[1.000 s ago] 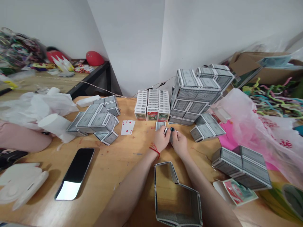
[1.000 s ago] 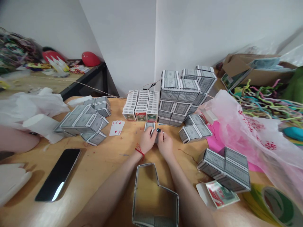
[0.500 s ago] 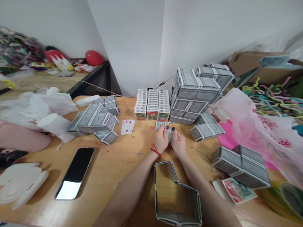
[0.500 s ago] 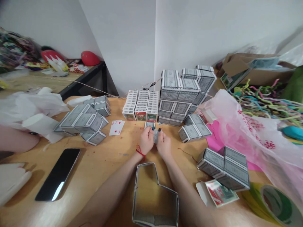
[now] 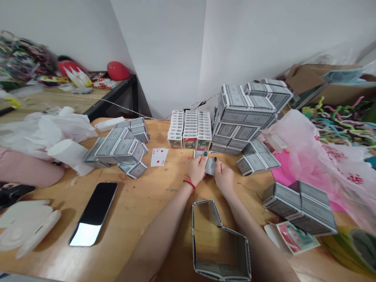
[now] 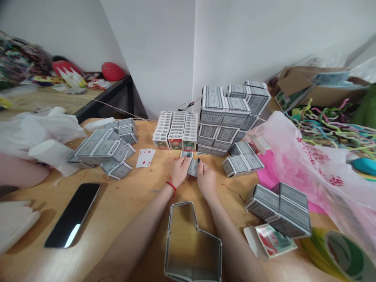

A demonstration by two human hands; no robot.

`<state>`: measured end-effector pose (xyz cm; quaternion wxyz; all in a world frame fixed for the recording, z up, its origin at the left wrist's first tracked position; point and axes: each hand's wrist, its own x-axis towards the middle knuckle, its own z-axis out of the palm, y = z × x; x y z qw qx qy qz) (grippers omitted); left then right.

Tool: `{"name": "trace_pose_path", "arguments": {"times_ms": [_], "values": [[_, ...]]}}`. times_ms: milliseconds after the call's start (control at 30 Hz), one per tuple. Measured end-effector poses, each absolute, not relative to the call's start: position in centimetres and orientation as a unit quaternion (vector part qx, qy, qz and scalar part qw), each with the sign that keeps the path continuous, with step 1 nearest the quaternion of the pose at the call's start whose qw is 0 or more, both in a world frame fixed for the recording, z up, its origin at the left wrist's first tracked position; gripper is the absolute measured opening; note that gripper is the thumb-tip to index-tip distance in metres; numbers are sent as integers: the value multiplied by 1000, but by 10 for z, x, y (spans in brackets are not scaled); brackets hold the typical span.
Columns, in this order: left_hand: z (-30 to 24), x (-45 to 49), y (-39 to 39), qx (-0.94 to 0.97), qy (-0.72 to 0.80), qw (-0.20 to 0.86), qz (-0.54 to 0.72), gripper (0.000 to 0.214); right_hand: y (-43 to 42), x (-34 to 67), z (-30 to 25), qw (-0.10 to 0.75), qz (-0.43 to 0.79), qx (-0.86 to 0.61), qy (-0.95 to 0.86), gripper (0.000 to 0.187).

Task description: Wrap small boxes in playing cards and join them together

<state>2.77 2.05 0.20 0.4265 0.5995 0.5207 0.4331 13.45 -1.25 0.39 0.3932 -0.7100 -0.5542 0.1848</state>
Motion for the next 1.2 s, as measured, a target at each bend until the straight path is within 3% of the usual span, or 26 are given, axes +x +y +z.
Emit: {"name": "trace_pose_path", "arguments": {"times_ms": [100,300,533,767,900,1200], "values": [[2,24,24,594,484,485,421,39,-11,137,2,435,226,-687,-537,49],[6,26,16,715,508,317,362,34,-9,138,-2,506,306,-651,-477,39],[12,29,10,759,515,218,333,42,-10,136,5,550,434,-605,-378,38],[8,29,9,782,501,149,340,46,-9,135,6,563,479,-572,-355,38],[6,29,10,768,506,167,356,48,-9,134,4,578,453,-571,-369,38],[11,27,7,681,497,330,425,43,-11,134,7,548,459,-559,-420,36]]}}
